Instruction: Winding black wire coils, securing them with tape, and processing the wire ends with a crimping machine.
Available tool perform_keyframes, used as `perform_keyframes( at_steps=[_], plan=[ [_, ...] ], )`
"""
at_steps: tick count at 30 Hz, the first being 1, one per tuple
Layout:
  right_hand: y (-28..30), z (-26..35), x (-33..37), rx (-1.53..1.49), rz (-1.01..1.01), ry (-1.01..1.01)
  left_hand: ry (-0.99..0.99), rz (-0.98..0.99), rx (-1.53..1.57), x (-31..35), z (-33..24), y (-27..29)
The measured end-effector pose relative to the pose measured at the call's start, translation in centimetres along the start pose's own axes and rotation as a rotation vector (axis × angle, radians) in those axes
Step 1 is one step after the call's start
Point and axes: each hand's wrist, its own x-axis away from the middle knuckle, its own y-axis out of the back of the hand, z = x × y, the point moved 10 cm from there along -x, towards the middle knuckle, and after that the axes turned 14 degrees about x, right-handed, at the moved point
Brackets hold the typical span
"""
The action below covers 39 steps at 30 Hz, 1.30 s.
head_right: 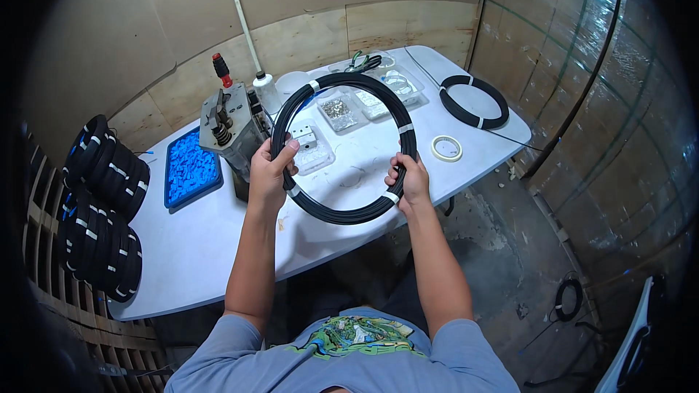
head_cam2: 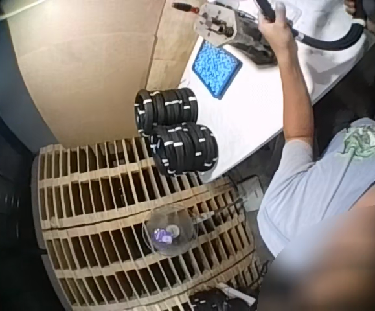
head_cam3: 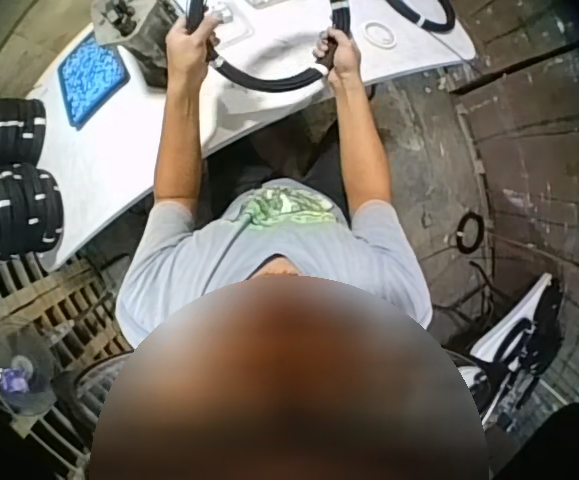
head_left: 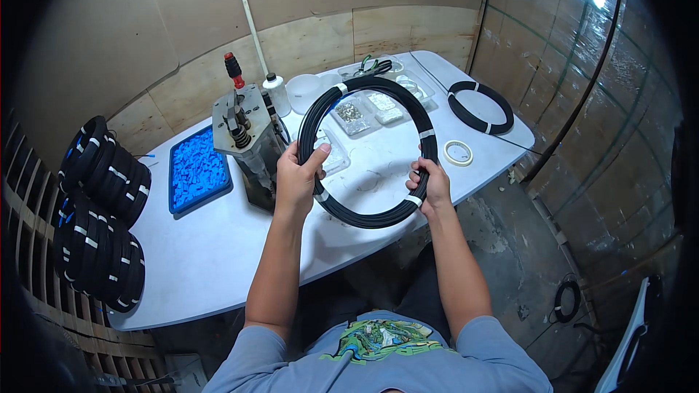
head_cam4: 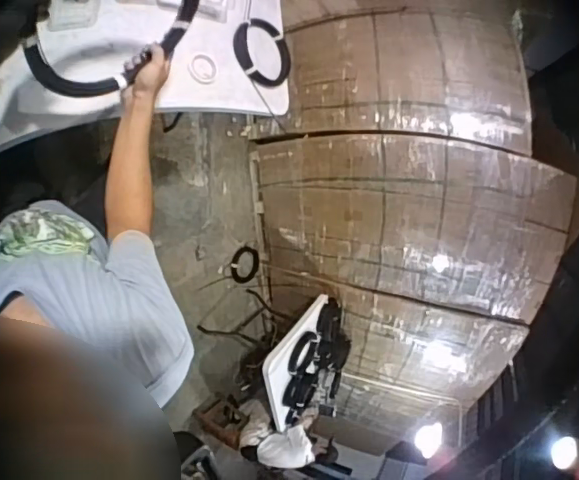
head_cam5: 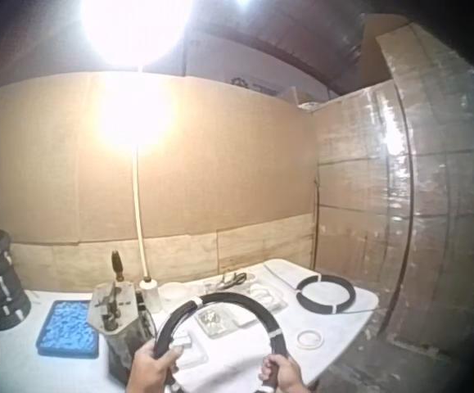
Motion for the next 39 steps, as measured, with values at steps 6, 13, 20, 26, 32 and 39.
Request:
perform_keyframes(
  at_steps=[6,13,20,26,32,39],
  plan=[
    [-2.4,3.4,3.1,0.199,-0.104,0.048,0.094,-0.047,-0.01,-1.0,1.6,3.5],
    [-6.2,9.8,5.8,0.048,0.534,0.348,0.13,-0.064,0.109,-0.4,1.1,3.0],
    [-4.5,11.0,5.9,0.404,0.594,0.333,0.247,0.095,0.033,-1.6,-0.7,2.7],
    [-3.4,12.4,4.5,0.807,0.305,0.276,0.351,0.153,-0.099,0.8,-0.1,2.3],
    [0.6,10.9,2.4,1.225,0.201,0.083,0.118,0.17,-0.919,-0.9,-0.9,2.9],
    [-0.4,6.6,2.2,0.338,0.022,0.114,0.113,-0.028,-0.085,-0.9,2.7,1.1]
  ],
)
